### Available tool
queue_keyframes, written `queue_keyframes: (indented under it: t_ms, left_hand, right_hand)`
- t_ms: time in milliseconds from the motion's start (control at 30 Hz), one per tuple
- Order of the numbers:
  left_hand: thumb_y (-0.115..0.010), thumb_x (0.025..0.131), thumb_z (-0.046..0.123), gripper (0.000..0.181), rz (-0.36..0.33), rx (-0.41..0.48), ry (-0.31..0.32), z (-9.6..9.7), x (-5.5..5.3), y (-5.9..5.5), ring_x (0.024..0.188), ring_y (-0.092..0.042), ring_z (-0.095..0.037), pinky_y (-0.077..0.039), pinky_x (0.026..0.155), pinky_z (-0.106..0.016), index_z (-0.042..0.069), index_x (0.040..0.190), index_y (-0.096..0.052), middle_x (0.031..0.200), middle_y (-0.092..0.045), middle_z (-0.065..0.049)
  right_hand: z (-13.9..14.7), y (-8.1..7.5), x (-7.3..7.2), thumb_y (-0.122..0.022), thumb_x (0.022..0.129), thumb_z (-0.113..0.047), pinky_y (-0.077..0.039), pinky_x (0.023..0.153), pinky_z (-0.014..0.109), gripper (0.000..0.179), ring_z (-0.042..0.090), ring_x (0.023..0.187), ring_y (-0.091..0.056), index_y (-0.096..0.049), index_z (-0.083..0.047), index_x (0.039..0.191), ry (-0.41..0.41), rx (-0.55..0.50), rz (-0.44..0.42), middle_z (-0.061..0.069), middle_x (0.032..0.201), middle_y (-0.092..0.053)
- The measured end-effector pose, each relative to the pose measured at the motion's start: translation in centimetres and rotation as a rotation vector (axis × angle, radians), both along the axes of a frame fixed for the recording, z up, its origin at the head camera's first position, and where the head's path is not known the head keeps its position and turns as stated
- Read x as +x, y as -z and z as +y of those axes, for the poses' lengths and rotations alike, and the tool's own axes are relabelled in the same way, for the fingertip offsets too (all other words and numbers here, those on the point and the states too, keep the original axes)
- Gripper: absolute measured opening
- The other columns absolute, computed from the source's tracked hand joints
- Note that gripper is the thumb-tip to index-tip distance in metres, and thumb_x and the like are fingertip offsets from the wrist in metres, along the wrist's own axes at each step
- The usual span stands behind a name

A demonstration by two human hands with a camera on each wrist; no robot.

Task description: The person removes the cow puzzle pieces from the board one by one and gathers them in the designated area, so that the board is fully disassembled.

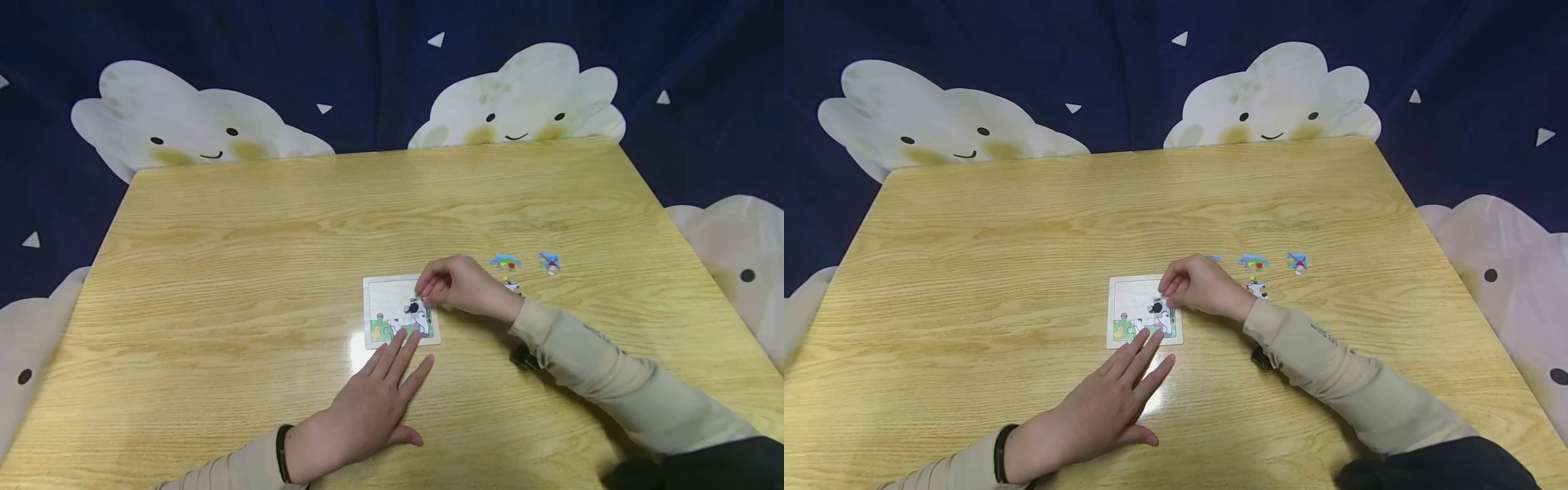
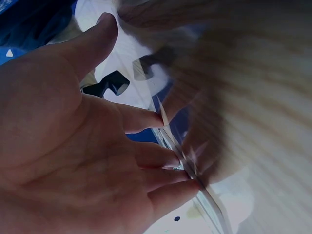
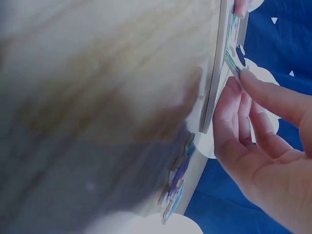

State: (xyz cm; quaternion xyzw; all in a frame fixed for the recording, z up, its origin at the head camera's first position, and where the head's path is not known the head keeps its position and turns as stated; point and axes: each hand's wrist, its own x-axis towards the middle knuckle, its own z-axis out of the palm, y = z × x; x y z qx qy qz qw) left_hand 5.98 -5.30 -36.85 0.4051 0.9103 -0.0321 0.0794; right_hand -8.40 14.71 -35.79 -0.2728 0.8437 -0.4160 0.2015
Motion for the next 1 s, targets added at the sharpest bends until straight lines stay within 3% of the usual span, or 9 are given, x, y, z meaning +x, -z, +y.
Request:
queue_keyframes:
  t_ms: [200,467,767,1000]
  left_hand:
    - [-0.047,0.084,0.074,0.096,0.018,0.01,0.007,-0.1,0.0,0.0,0.147,-0.014,-0.038,-0.027,0.115,-0.041,0.01,0.154,-0.031,0.159,-0.015,-0.026]
    - [-0.046,0.084,0.074,0.096,0.032,0.007,0.01,-0.1,0.1,-0.3,0.146,-0.016,-0.038,-0.028,0.114,-0.041,0.01,0.154,-0.031,0.159,-0.016,-0.026]
    - [-0.044,0.084,0.075,0.096,0.024,-0.019,0.005,0.0,-0.1,-0.2,0.147,-0.016,-0.037,-0.027,0.115,-0.04,0.012,0.155,-0.029,0.159,-0.014,-0.025]
    - [-0.045,0.084,0.075,0.097,0.015,-0.007,0.004,0.0,0.1,-0.2,0.146,-0.015,-0.038,-0.027,0.115,-0.04,0.01,0.155,-0.028,0.159,-0.014,-0.026]
  right_hand:
    - [-0.1,0.2,0.4,-0.075,0.082,0.003,-0.052,0.064,0.024,0.009,0.013,0.07,-0.065,-0.072,-0.003,0.087,-0.018,-0.018,-0.01,0.003,0.077,-0.07]
    - [0.9,0.0,0.3,-0.076,0.083,-0.001,-0.053,0.065,0.027,0.008,0.012,0.07,-0.064,-0.074,-0.008,0.088,0.047,0.019,0.035,-0.003,0.078,-0.07]
    - [5.0,-0.4,0.8,-0.073,0.084,0.004,-0.053,0.064,0.025,0.01,0.016,0.072,-0.066,-0.073,-0.005,0.09,0.098,0.018,0.026,0.0,0.081,-0.071]
    - [9.5,-1.6,0.9,-0.074,0.084,0.002,-0.052,0.061,0.023,0.009,0.015,0.07,-0.066,-0.074,-0.005,0.091,0.215,0.092,0.076,0.001,0.08,-0.07]
